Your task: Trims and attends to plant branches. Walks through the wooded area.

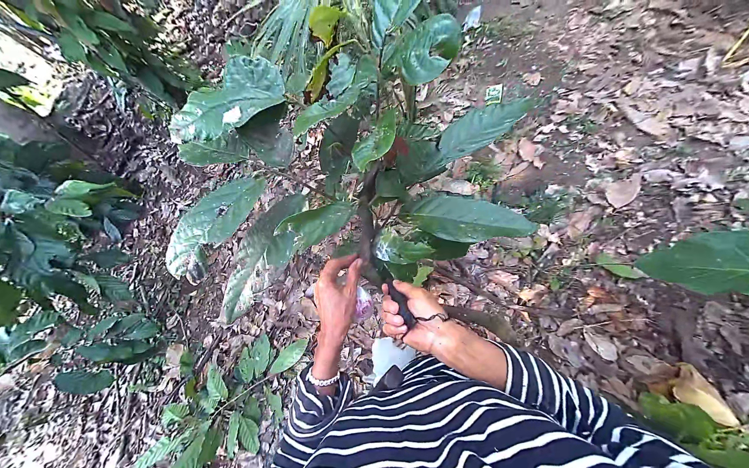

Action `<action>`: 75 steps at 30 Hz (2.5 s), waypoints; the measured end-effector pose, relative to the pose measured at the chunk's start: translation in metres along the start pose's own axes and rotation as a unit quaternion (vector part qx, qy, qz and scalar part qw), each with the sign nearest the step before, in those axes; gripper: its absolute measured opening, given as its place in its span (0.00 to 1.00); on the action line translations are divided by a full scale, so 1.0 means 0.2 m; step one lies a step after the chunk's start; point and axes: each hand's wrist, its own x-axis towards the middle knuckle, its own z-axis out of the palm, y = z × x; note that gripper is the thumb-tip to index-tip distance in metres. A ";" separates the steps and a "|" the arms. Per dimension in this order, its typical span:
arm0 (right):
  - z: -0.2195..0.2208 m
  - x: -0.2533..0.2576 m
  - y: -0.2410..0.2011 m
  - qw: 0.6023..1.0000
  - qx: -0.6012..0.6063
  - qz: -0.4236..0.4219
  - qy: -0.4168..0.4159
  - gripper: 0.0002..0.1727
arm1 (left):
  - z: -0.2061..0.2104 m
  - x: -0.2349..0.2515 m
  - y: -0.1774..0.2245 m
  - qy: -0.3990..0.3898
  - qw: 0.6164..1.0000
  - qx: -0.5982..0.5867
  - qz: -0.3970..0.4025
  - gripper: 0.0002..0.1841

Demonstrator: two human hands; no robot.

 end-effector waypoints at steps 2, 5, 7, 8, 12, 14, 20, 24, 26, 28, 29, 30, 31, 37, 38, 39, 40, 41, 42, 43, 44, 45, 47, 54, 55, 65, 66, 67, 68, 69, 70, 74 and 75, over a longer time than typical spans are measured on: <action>0.03 -0.01 0.00 1.000 0.004 0.008 -0.004 0.22 | 0.00 -0.01 -0.01 0.002 1.000 -0.004 0.010 0.13; 0.10 -0.02 0.01 1.000 0.009 0.018 -0.006 0.24 | 0.00 -0.02 -0.01 0.003 1.000 -0.012 0.022 0.13; 0.16 -0.01 0.02 1.000 -0.005 0.019 0.005 0.26 | 0.00 -0.01 0.01 0.000 1.000 -0.006 0.025 0.14; 0.18 0.00 0.01 1.000 -0.016 0.021 0.006 0.25 | 0.00 -0.01 0.01 0.001 1.000 -0.007 0.028 0.13; 0.21 0.07 0.01 0.999 -0.040 0.015 0.006 0.24 | 0.01 0.00 -0.02 0.001 1.000 -0.024 0.019 0.13; 0.20 0.09 -0.01 0.999 -0.036 0.013 -0.002 0.24 | 0.01 0.01 -0.03 -0.009 0.999 -0.027 0.015 0.14; 0.04 0.02 -0.09 0.997 0.019 -0.064 0.022 0.20 | 0.02 0.01 -0.02 -0.017 0.999 -0.027 0.023 0.16; -0.08 -0.05 -0.03 0.996 0.031 -0.081 0.022 0.20 | 0.02 0.00 -0.06 -0.011 0.998 -0.061 0.002 0.14; -0.07 -0.10 0.05 0.997 0.002 -0.081 0.011 0.22 | 0.02 0.01 -0.05 -0.015 0.997 -0.075 0.002 0.14; -0.06 -0.12 0.11 0.994 -0.047 -0.099 -0.029 0.22 | 0.01 0.01 -0.05 -0.022 0.996 -0.081 0.000 0.14; -0.05 -0.12 0.12 0.990 -0.075 -0.110 -0.054 0.22 | 0.01 0.01 -0.05 -0.022 0.996 -0.084 -0.001 0.14; -0.04 -0.12 0.11 0.985 -0.100 -0.116 -0.077 0.22 | 0.01 0.01 -0.06 -0.021 0.996 -0.087 -0.001 0.14; -0.02 -0.11 0.10 0.982 -0.118 -0.117 -0.088 0.22 | 0.01 0.01 -0.06 -0.018 0.996 -0.086 0.002 0.13; 0.02 -0.01 0.01 0.988 -0.080 -0.130 -0.036 0.23 | 0.01 0.02 -0.07 -0.050 0.997 -0.063 -0.018 0.16; 0.03 -0.02 0.02 0.988 -0.072 -0.131 -0.036 0.23 | 0.01 0.02 -0.07 -0.049 0.997 -0.064 -0.019 0.16; 0.03 -0.04 0.03 0.988 -0.069 -0.131 -0.037 0.23 | 0.01 0.02 -0.07 -0.046 0.997 -0.066 -0.015 0.15; 0.03 -0.05 0.05 0.988 -0.072 -0.131 -0.038 0.23 | 0.01 0.02 -0.07 -0.043 0.997 -0.070 -0.011 0.15; 0.03 -0.07 0.07 0.988 -0.079 -0.126 -0.041 0.23 | 0.01 0.02 -0.07 -0.043 0.996 -0.074 -0.009 0.15; 0.02 -0.08 0.09 0.988 -0.091 -0.121 -0.040 0.23 | 0.01 0.01 -0.08 -0.042 0.996 -0.077 -0.006 0.14; 0.00 -0.09 0.11 0.986 -0.110 -0.122 -0.038 0.23 | 0.01 0.02 -0.08 -0.040 0.996 -0.080 -0.003 0.14; -0.01 -0.08 0.13 0.981 -0.135 -0.131 -0.036 0.23 | 0.01 0.02 -0.08 -0.039 0.996 -0.081 -0.003 0.14; -0.03 -0.06 0.13 0.975 -0.164 -0.147 -0.031 0.22 | 0.01 0.02 -0.08 -0.040 0.996 -0.080 -0.002 0.14; -0.07 -0.02 0.12 0.957 -0.227 -0.180 -0.017 0.20 | 0.02 0.02 -0.08 -0.041 0.996 -0.080 0.000 0.14; -0.06 0.00 0.07 0.944 -0.277 -0.180 0.019 0.20 | 0.02 0.02 -0.09 -0.042 0.995 -0.088 0.007 0.14; -0.05 0.01 0.07 0.944 -0.270 -0.185 0.024 0.20 | 0.02 0.02 -0.09 -0.040 0.995 -0.090 0.006 0.14; -0.03 0.20 -0.13 0.911 -0.384 -0.153 0.001 0.21 | 0.02 0.01 -0.08 -0.018 0.999 -0.043 0.018 0.13; -0.05 0.22 -0.17 0.901 -0.409 -0.146 -0.013 0.22 | 0.01 0.00 -0.06 -0.013 0.999 -0.018 0.025 0.14; -0.06 0.24 -0.21 0.891 -0.432 -0.139 -0.024 0.22 | 0.00 -0.01 -0.05 -0.004 0.999 0.007 0.039 0.14; -0.06 0.24 -0.25 0.880 -0.456 -0.127 -0.028 0.22 | 0.00 -0.02 -0.03 0.002 0.998 0.027 0.052 0.14; -0.05 0.24 -0.28 0.869 -0.480 -0.116 -0.025 0.23 | -0.01 -0.04 -0.01 0.001 0.997 0.041 0.062 0.15; -0.03 0.23 -0.31 0.857 -0.503 -0.109 -0.021 0.23 | -0.01 -0.05 0.00 -0.006 0.997 0.049 0.065 0.16; -0.02 0.24 -0.34 0.842 -0.534 -0.073 -0.031 0.22 | 0.00 -0.08 -0.02 -0.003 0.997 0.050 0.061 0.17; -0.02 0.26 -0.34 0.846 -0.528 -0.067 -0.033 0.21 | 0.01 -0.08 -0.04 0.001 0.997 0.043 0.056 0.17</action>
